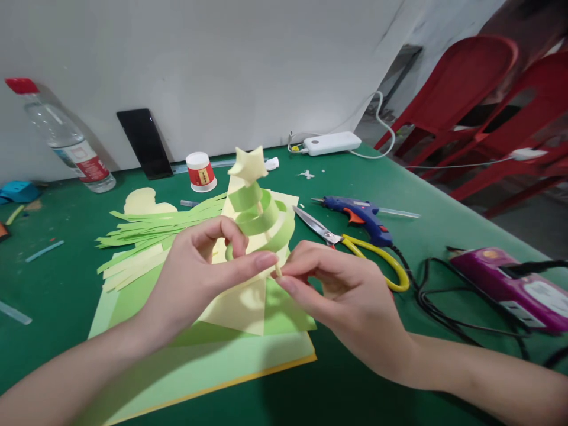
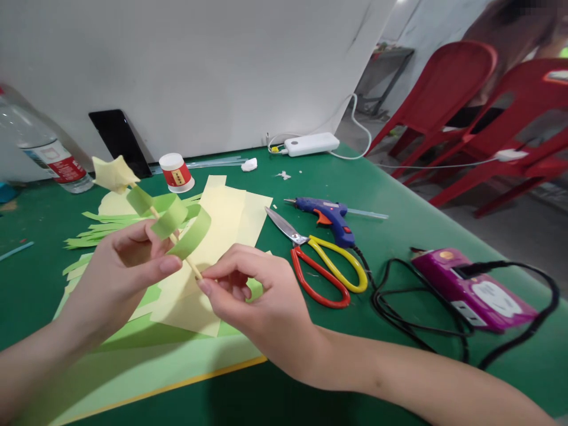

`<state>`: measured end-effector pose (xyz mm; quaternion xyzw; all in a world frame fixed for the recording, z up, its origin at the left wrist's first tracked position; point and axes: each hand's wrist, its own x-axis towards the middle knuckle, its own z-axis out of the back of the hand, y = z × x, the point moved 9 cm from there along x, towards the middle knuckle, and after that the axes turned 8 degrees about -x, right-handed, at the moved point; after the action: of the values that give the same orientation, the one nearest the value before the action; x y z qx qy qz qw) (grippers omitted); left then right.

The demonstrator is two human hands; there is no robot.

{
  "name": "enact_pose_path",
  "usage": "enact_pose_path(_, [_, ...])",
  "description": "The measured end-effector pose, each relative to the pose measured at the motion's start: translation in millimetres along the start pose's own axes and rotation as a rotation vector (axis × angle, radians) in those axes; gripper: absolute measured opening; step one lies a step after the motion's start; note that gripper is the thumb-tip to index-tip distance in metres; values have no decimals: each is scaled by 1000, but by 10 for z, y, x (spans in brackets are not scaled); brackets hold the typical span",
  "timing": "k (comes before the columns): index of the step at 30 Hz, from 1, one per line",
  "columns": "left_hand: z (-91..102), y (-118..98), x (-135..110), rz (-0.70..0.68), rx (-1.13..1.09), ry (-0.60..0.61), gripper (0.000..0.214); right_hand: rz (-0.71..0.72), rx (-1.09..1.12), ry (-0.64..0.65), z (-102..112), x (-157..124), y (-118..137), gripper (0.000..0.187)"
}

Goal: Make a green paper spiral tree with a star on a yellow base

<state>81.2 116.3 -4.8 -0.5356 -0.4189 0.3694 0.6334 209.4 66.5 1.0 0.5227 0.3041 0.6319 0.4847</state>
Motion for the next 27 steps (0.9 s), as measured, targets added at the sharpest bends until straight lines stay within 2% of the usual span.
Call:
enact_pose_path(18, [-31,-18,-7,-45,4,-10,34,78,-88,-28,0,-4,48,12])
enact_pose_path(23, [-44,-35,-3,-65,-18,-15,32,17,-36,-26,-5,13,-8,13])
enact_pose_path(27, [33,-170,-17,-192,-72,-92,32,-58,5,4,0,10,-67,11])
